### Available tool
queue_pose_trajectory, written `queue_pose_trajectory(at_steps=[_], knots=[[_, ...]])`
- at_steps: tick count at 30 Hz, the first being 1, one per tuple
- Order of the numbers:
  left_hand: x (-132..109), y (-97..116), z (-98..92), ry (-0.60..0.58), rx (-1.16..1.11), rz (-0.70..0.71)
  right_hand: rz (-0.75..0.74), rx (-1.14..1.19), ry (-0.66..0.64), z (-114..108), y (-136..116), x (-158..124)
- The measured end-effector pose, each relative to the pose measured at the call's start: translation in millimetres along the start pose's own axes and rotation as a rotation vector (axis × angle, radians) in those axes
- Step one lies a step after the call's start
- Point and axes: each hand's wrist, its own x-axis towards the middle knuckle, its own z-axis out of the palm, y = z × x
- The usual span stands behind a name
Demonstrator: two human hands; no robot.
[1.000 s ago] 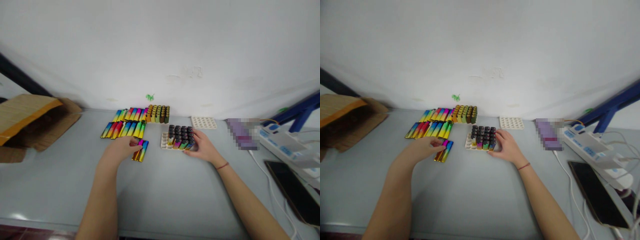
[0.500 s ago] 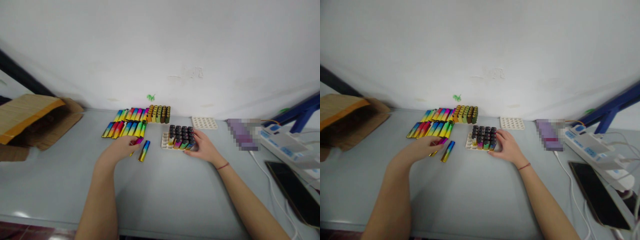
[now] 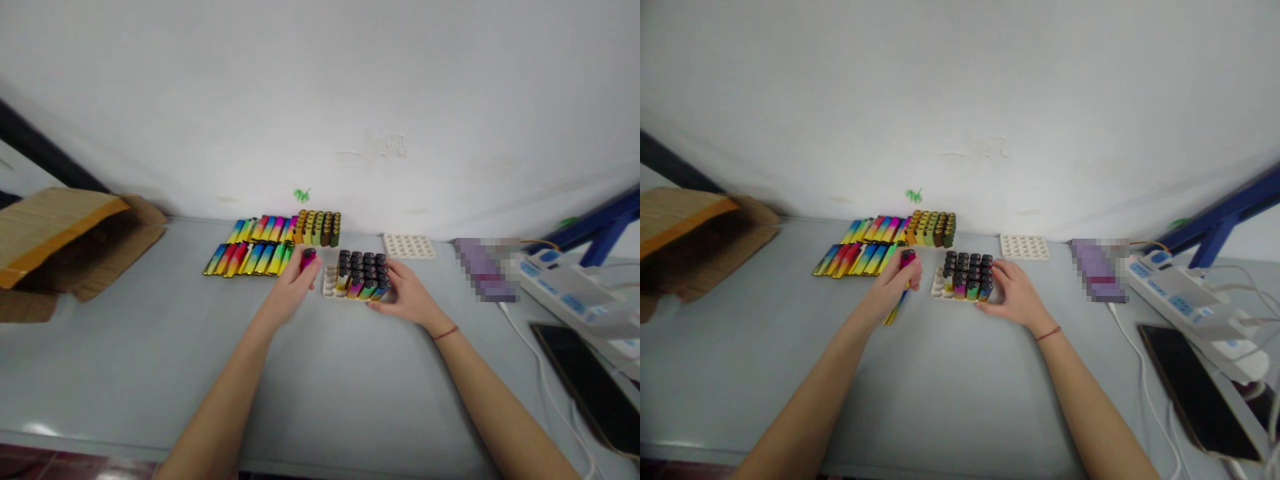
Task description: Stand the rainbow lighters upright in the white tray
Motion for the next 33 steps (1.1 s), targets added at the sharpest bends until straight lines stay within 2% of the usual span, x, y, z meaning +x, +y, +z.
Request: queue_pose_trajectory(at_steps=[3,5,8,20,28,33], knots=[[3.7,-4.2,14.4,0.096,-0.269,-0.191,0.000,0.008,-0.001,0.1,0.4,0.3],[4.5,-5.1,20.8,0.129,-0.339,-0.290,0.003,0.010,-0.001,0.2,0.5,0.4],[3.4,-6.6,25.7,0.186,-0.364,-0.345,0.004,0.016,0.000,0.2,0.0,0.3],[-0.7,-1.8,28.3,0.309,-0.463,-0.312,0.000,-0.020,0.024,3.1,1.7,-1.6],[-1.9,-4.6,29.0,0.307,-0.516,-0.302,0.004,0.022,0.006,1.0,0.2,0.2],[-1.2,-3.8,27.2,0.295,-0.556,-0.345,0.004,-0.001,0.010,1.5,0.6,-0.4]])
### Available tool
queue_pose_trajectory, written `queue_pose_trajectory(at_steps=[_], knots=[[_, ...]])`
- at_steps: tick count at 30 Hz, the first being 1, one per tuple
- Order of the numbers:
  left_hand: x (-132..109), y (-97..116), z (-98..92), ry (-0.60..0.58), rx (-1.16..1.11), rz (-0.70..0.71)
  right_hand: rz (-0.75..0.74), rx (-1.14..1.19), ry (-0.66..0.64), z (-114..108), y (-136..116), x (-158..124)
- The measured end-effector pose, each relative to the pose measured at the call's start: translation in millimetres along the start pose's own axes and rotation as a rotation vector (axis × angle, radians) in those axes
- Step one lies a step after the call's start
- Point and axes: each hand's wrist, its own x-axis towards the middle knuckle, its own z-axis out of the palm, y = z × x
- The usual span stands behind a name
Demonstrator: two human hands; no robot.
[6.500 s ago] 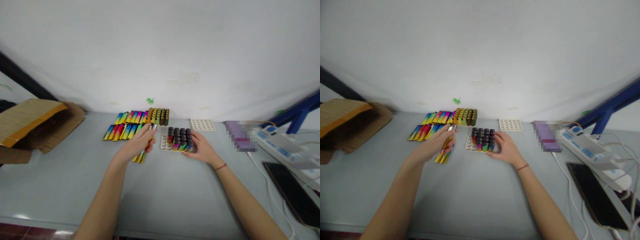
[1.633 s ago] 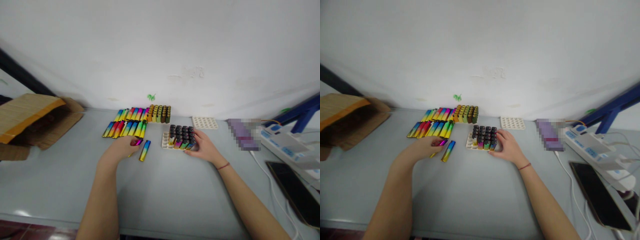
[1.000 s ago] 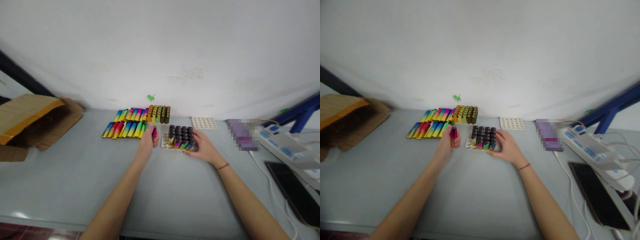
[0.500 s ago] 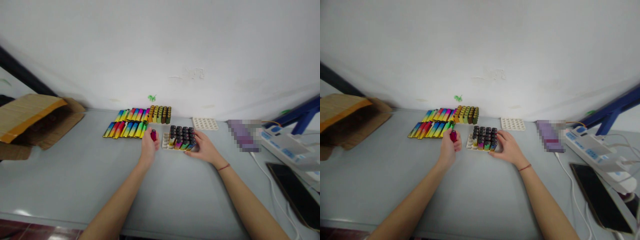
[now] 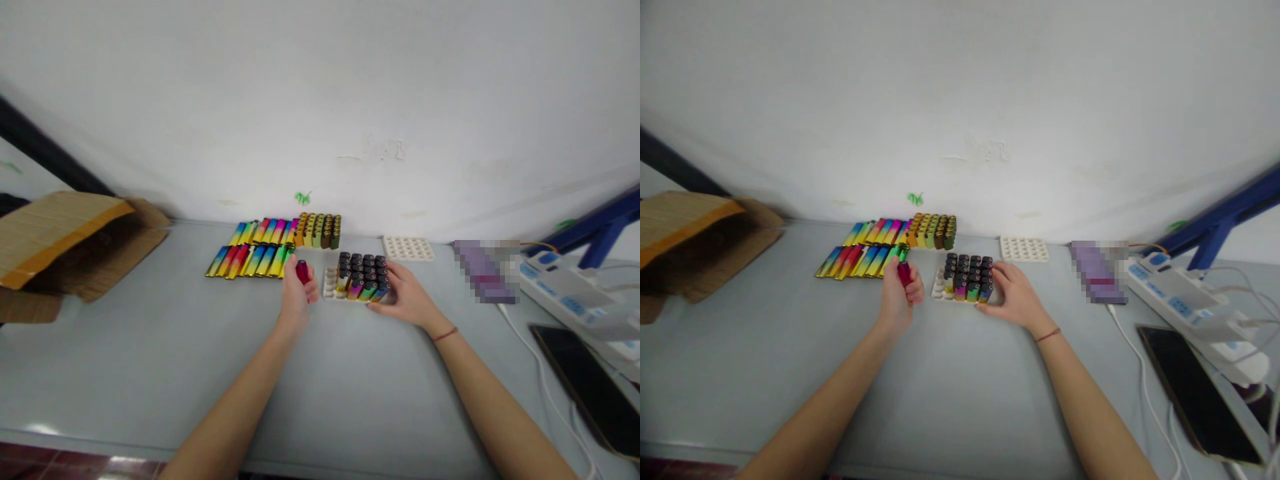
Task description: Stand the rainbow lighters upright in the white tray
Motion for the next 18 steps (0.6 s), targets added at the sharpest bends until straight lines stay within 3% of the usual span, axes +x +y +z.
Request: queue_pose_trajectory(at_steps=[14,18], knots=[[0.5,0.3,-0.5,-0.004,-0.034,-0.031,-0.005,-0.027,0.014,0.7,-0.1,-0.8],[4.3,-2.3,-2.1,-0.068,0.043,0.003,-0.011,-0.010,-0.002,-0.3,-0.2,0.0]])
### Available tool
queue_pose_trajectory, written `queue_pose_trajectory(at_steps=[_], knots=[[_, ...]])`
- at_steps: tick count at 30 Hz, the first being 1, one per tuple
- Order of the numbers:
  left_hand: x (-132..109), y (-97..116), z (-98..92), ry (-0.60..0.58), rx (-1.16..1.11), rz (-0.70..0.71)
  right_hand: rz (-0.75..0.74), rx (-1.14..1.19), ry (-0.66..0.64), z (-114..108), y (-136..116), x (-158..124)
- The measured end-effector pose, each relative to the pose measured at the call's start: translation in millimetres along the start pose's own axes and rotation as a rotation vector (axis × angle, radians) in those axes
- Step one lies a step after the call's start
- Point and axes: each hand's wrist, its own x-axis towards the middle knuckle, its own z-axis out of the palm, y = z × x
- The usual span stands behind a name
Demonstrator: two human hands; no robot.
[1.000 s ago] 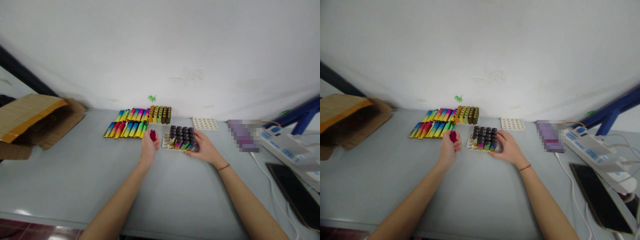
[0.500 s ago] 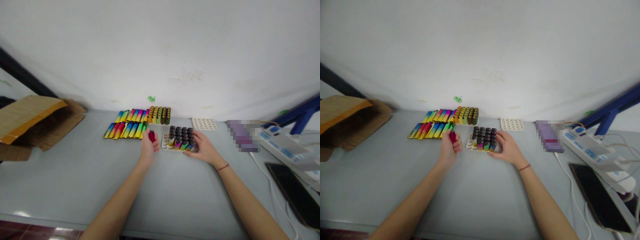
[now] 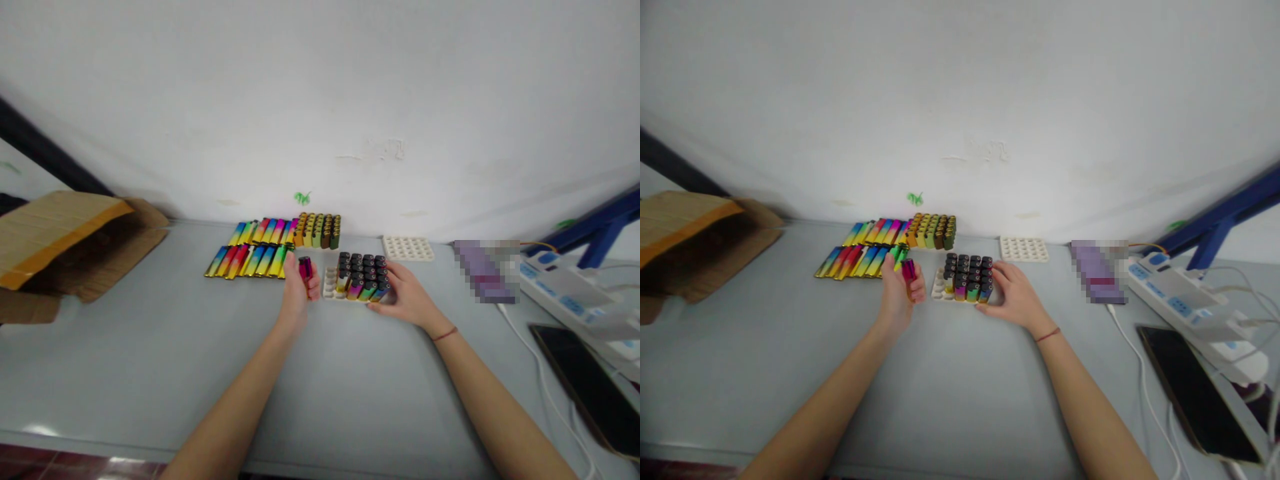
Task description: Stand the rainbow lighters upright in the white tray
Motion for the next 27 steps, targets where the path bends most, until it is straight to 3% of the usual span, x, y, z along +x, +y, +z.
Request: queue_pose_trajectory(at_steps=[6,10,14,19,27], knots=[[10.0,-8.1,-7.7,0.038,0.281,0.410,0.007,-0.015,0.007,0.6,0.5,-0.2],[10.1,-1.0,-16.7,-0.118,0.614,0.552,-0.005,-0.008,0.007,-0.1,-0.3,0.1],[6.1,13.2,-24.5,-0.294,0.784,0.494,-0.013,-0.028,0.025,0.1,-0.6,-0.2],[2.6,24.8,-29.4,-0.413,0.800,0.417,-0.014,-0.037,0.028,1.4,0.2,-0.9],[0.8,25.1,-25.1,-0.473,0.885,0.399,-0.016,-0.026,0.029,0.7,-0.3,-0.3]])
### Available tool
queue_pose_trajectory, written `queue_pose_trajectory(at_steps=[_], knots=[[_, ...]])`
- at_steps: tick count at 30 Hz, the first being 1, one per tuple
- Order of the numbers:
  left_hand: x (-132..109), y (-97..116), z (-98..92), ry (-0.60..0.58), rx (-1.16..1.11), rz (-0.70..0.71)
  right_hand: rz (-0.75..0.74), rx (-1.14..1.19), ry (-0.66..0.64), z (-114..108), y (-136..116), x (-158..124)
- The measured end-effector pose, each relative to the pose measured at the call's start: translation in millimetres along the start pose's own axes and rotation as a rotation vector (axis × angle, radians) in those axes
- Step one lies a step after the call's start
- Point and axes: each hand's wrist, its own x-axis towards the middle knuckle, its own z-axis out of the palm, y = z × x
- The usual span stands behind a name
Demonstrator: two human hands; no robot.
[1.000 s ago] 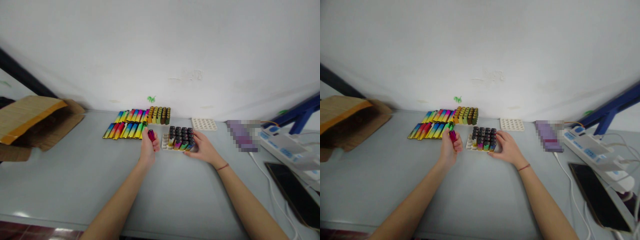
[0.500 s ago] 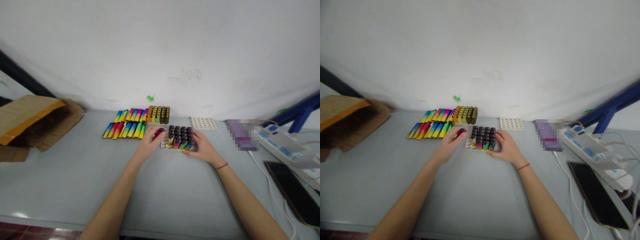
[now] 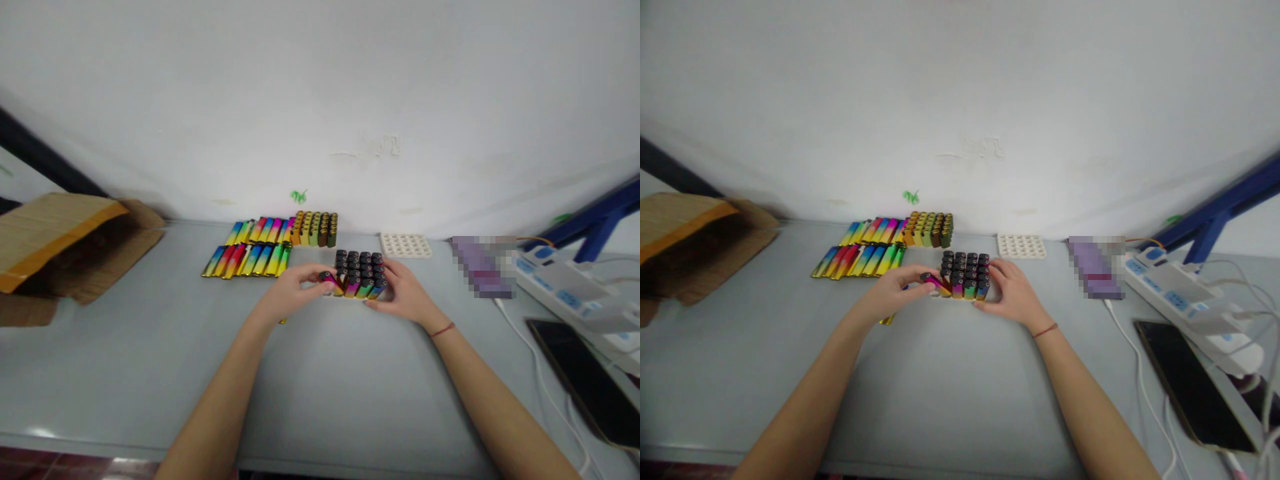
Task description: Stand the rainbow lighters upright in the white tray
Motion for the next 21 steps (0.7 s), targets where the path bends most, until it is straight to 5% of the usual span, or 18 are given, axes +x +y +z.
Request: queue_pose_trajectory(at_steps=[21], knots=[[-2.0,0.3,9.3,0.071,0.238,0.191,0.012,0.029,-0.016,-1.4,-1.0,1.0]])
